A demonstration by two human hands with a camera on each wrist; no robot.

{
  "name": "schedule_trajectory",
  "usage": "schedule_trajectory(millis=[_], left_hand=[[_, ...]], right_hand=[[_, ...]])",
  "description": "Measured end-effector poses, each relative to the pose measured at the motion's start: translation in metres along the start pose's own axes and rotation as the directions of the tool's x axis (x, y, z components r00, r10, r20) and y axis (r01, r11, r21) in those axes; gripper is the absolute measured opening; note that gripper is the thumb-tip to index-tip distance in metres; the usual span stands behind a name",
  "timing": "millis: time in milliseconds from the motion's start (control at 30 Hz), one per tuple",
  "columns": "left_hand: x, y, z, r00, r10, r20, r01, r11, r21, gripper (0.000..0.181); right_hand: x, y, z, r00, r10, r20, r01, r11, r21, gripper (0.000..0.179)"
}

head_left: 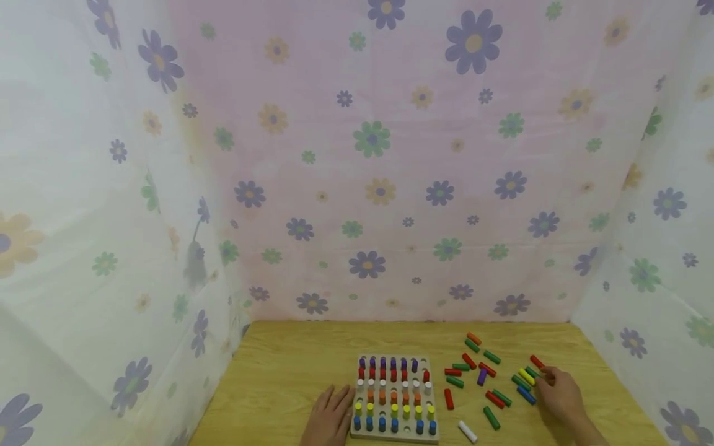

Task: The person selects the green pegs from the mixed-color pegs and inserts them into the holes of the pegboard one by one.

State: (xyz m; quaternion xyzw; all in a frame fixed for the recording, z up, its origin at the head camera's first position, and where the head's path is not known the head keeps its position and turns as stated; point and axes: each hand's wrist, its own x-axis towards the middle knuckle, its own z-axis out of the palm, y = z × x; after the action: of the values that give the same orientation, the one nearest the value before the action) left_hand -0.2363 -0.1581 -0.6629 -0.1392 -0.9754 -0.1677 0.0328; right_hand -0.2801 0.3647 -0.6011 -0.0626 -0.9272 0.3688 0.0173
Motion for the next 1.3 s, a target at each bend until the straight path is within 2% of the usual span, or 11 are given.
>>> schedule_trajectory(millis=[67, 267, 400, 600, 833, 1067, 1300], left_hand=[[-0.001, 0.0, -0.001, 0.999, 0.012, -0.031, -0.012, 1.0, 0.003, 0.056], [-0.001, 0.002, -0.004, 0.999, 0.029, -0.04, -0.028, 0.999, 0.023, 0.053], [0.001, 0.001, -0.003, 0.997, 0.049, -0.067, -0.046, 0.998, 0.047, 0.053], [0.0, 0.0, -0.001, 0.997, 0.061, -0.054, -0.06, 0.998, 0.023, 0.053], [-0.001, -0.002, 0.001, 0.993, 0.095, -0.07, -0.091, 0.994, 0.066, 0.05], [-0.003, 0.002, -0.001, 1.0, 0.024, -0.004, -0.024, 1.0, -0.011, 0.053], [-0.004, 0.005, -0.002, 1.0, 0.008, -0.013, -0.008, 1.0, -0.019, 0.053]], right_hand=[[0.001, 0.0, 0.0, 1.0, -0.003, -0.01, 0.003, 1.0, -0.006, 0.04], [0.003, -0.001, -0.001, 1.0, -0.003, -0.027, 0.003, 1.0, -0.006, 0.037], [0.004, 0.0, -0.002, 1.0, -0.006, -0.023, 0.005, 1.0, -0.012, 0.036], [0.005, 0.002, -0.002, 1.0, 0.02, -0.008, -0.02, 1.0, -0.014, 0.04], [0.004, 0.005, 0.001, 0.999, 0.039, -0.004, -0.039, 0.999, 0.003, 0.042], [0.007, 0.009, 0.003, 0.999, 0.024, -0.03, -0.024, 1.0, -0.014, 0.038], [0.006, 0.008, -0.003, 0.999, 0.039, 0.017, -0.039, 0.999, 0.025, 0.04]])
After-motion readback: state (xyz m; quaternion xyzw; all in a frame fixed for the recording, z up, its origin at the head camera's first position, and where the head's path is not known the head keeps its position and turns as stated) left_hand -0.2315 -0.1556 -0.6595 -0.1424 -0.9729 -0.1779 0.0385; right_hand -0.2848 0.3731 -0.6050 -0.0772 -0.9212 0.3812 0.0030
